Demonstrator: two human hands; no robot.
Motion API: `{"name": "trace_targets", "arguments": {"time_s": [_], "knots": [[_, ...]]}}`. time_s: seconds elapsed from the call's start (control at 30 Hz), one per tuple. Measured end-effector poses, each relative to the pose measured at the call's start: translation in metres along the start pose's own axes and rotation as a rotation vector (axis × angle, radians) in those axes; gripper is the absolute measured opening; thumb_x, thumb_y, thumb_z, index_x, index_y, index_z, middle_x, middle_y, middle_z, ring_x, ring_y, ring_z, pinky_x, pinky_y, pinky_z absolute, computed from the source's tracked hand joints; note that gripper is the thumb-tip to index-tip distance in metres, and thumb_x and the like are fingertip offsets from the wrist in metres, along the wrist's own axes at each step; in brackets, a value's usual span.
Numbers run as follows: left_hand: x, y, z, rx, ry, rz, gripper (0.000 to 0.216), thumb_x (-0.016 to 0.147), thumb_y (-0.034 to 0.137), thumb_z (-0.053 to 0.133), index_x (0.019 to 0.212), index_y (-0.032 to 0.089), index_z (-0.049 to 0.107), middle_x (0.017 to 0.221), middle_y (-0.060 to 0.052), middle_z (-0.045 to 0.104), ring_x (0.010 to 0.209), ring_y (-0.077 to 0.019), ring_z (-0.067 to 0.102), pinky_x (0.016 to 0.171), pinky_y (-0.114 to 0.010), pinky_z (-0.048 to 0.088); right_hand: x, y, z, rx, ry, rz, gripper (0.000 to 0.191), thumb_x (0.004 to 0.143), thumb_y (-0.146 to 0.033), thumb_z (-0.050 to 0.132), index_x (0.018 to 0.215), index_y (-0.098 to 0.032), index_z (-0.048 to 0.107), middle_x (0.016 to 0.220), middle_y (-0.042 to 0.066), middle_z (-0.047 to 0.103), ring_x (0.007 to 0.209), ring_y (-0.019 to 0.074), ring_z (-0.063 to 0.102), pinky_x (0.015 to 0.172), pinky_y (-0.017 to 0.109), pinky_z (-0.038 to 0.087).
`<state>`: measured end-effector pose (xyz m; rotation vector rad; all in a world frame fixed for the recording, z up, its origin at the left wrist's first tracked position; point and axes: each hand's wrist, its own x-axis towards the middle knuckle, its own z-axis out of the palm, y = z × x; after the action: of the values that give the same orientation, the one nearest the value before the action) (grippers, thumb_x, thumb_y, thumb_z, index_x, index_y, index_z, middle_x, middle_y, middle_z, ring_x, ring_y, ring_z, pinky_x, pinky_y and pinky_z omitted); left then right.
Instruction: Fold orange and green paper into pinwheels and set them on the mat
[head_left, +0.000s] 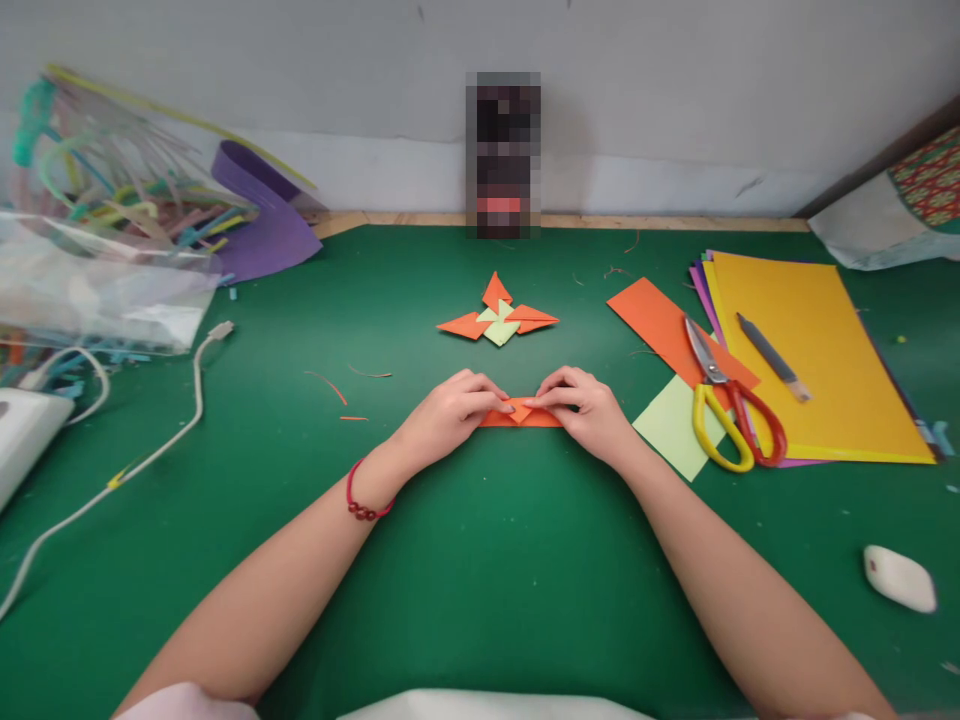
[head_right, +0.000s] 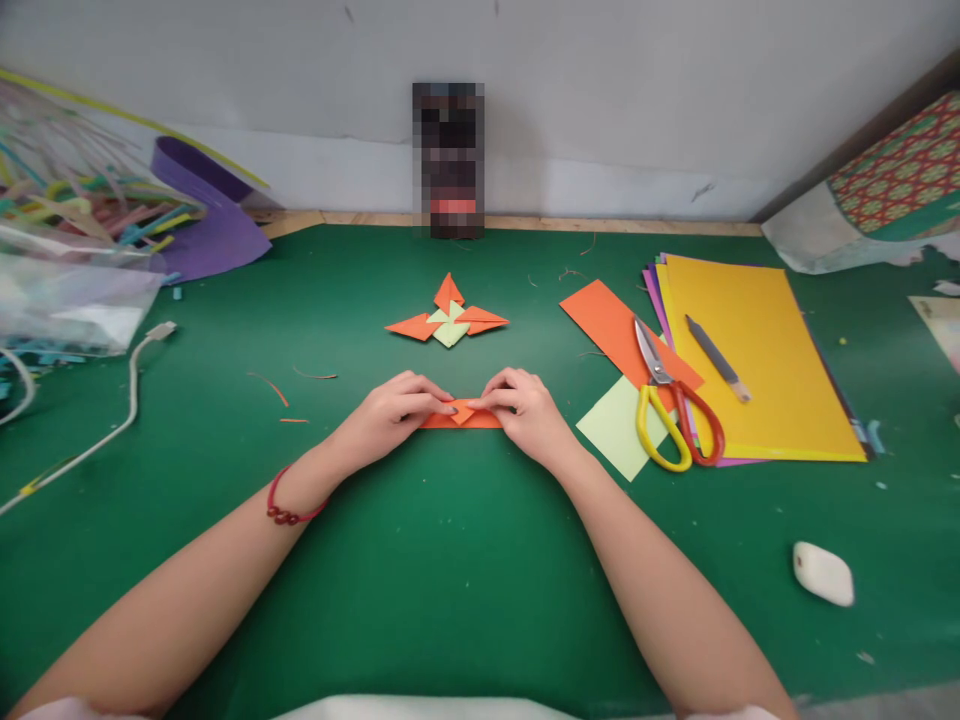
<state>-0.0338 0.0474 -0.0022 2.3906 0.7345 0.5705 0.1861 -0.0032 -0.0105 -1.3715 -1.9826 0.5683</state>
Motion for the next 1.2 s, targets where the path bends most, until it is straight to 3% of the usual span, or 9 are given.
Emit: {"name": "trace_targets", "arguments": {"time_s": [0.13, 0.37, 0.53, 0.7, 0.87, 0.97, 1.07, 1.2], "knots": [[0.001, 0.001, 0.002, 0.006, 0.029, 0.005, 0.022, 0.09, 0.016, 0.044, 0.09, 0.021, 0.066, 0.086, -0.004, 0.066, 0.079, -0.0146, 0.054, 0.072, -0.027, 0.044, 0.0, -0.001, 0.001, -0.031, 0.004, -0.012, 0.024, 0.086, -0.017, 0.055, 0.086, -0.031, 0.074, 0.082, 0.003, 0.064, 0.077, 0.0166, 0.058, 0.071, 0.033, 0.042], [0.002, 0.002, 0.003, 0.014, 0.002, 0.0, 0.027, 0.088, 0.01, 0.042, 0.087, 0.021, 0.066, 0.092, -0.004, 0.064, 0.082, -0.0146, 0.055, 0.074, -0.027, 0.045, -0.001, -0.002, -0.001, -0.085, -0.002, -0.12, 0.031, 0.089, -0.013, 0.047, 0.082, -0.027, 0.073, 0.082, 0.005, 0.062, 0.074, 0.0168, 0.054, 0.068, 0.032, 0.044], [0.004, 0.015, -0.003, 0.026, -0.037, -0.06, 0.025, 0.084, 0.009, 0.041, 0.084, 0.018, 0.064, 0.098, -0.006, 0.059, 0.089, -0.0164, 0.053, 0.08, -0.03, 0.046, -0.002, -0.008, 0.0, -0.167, -0.001, -0.16, 0.035, 0.09, -0.009, 0.04, 0.083, -0.024, 0.071, 0.081, 0.006, 0.06, 0.072, 0.0164, 0.051, 0.065, 0.03, 0.046], [0.011, 0.021, -0.001, 0.034, -0.09, -0.174, 0.011, 0.082, 0.028, 0.057, 0.081, 0.017, 0.06, 0.093, -0.005, 0.057, 0.084, -0.0176, 0.053, 0.079, -0.033, 0.046, -0.003, -0.012, 0.001, -0.219, 0.061, -0.253, 0.032, 0.089, -0.006, 0.041, 0.084, -0.019, 0.07, 0.079, 0.008, 0.06, 0.073, 0.0163, 0.052, 0.063, 0.028, 0.047], [0.013, 0.018, 0.002, -0.042, -0.102, -0.253, 0.018, 0.081, 0.026, 0.058, 0.097, 0.018, 0.059, 0.095, -0.004, 0.062, 0.088, -0.0185, 0.056, 0.082, -0.034, 0.044, -0.004, -0.014, 0.004, -0.225, 0.16, -0.296, 0.029, 0.089, -0.007, 0.045, 0.088, -0.023, 0.069, 0.083, 0.006, 0.062, 0.075, 0.0154, 0.054, 0.065, 0.029, 0.048], [0.013, 0.02, -0.003, -0.157, -0.135, -0.301, 0.016, 0.082, 0.025, 0.054, 0.095, 0.019, 0.061, 0.093, -0.002, 0.065, 0.084, -0.017, 0.058, 0.077, -0.03, 0.043, -0.004, -0.019, 0.007, -0.197, 0.243, -0.311, 0.029, 0.088, -0.007, 0.047, 0.09, -0.026, 0.068, 0.085, 0.005, 0.063, 0.076, 0.0155, 0.055, 0.067, 0.03, 0.048], [0.014, 0.024, -0.006, -0.337, -0.112, -0.444, 0.012, 0.079, 0.024, 0.054, 0.087, 0.018, 0.061, 0.083, 0.0, 0.065, 0.074, -0.0139, 0.057, 0.067, -0.025, 0.043, -0.004, -0.025, 0.009, -0.117, 0.296, -0.253, 0.03, 0.088, -0.009, 0.048, 0.099, -0.029, 0.066, 0.092, 0.005, 0.062, 0.084, 0.0165, 0.058, 0.073, 0.033, 0.049], [0.016, 0.032, -0.005, -0.546, 0.037, -0.609, 0.017, 0.072, 0.03, 0.061, 0.081, 0.016, 0.059, 0.076, 0.001, 0.063, 0.067, -0.0124, 0.055, 0.063, -0.025, 0.044, -0.003, -0.03, 0.011, 0.153, 0.368, 0.064, 0.029, 0.084, -0.027, 0.058, 0.113, -0.025, 0.056, 0.108, 0.009, 0.058, 0.1, 0.0212, 0.057, 0.079, 0.037, 0.051]]}}
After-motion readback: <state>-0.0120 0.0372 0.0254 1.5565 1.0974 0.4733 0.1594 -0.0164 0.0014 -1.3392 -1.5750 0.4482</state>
